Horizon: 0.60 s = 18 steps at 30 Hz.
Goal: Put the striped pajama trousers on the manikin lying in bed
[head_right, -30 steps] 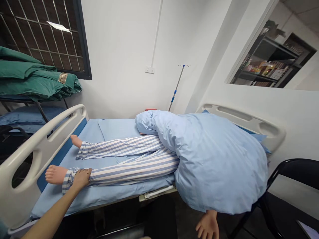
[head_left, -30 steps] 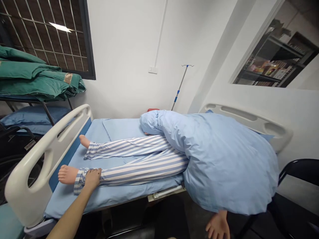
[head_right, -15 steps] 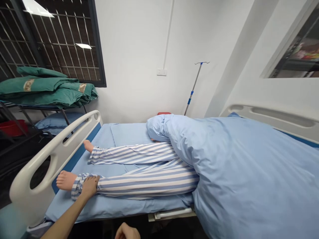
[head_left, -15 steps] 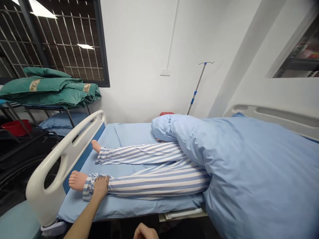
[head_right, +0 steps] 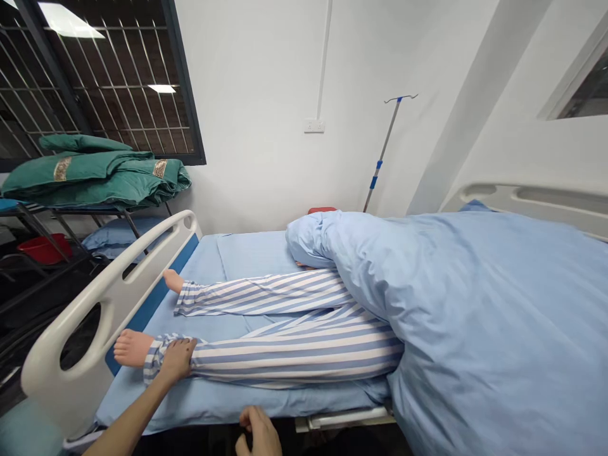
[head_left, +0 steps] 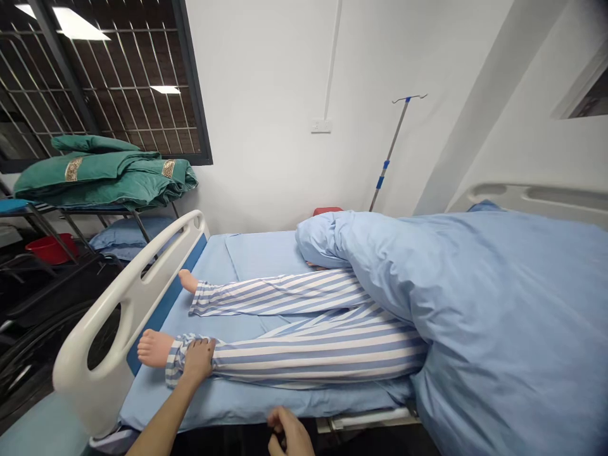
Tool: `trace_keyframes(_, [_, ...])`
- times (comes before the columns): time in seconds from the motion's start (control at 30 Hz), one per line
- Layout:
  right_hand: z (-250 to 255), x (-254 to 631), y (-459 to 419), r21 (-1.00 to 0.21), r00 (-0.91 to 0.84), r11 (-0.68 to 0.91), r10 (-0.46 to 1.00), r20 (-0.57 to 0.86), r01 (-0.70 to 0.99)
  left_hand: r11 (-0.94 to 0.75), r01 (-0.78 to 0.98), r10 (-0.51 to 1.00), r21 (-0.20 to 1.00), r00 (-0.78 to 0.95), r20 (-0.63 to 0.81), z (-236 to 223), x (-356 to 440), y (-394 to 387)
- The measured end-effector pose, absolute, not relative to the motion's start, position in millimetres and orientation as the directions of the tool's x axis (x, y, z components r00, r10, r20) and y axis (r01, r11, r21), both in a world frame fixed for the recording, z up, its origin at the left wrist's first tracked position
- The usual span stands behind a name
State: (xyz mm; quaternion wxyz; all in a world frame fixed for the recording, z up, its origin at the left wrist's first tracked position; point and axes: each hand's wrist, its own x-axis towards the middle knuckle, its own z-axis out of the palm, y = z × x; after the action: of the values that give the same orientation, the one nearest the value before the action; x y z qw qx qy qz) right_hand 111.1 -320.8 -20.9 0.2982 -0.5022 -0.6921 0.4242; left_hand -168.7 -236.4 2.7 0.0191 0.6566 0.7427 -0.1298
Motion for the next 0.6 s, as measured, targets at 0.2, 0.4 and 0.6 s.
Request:
trace_keyframes(0.2, [32, 77, -258, -0.674, -0.396, 0.435, 0.890, 0.223, 0.597, 0.078, 0.987, 0.971, -0.137, -0.107, -0.212, 0, -175, -228])
trace_keyframes(0.4, [16, 26, -212, -0.344, -0.617, 0.632, 0.769, 0.167, 0.694, 0.048, 0.993, 0.978, -0.112, -0.069, -0.197, -7, -181, -226])
trace_keyframes(0.6, [1, 7, -196, -0.223, -0.630, 0.625, 0.774, 0.059, 0.748, 0.024, 0.995, 0.999, -0.101, -0.020, 0.036, -13, -183, -237])
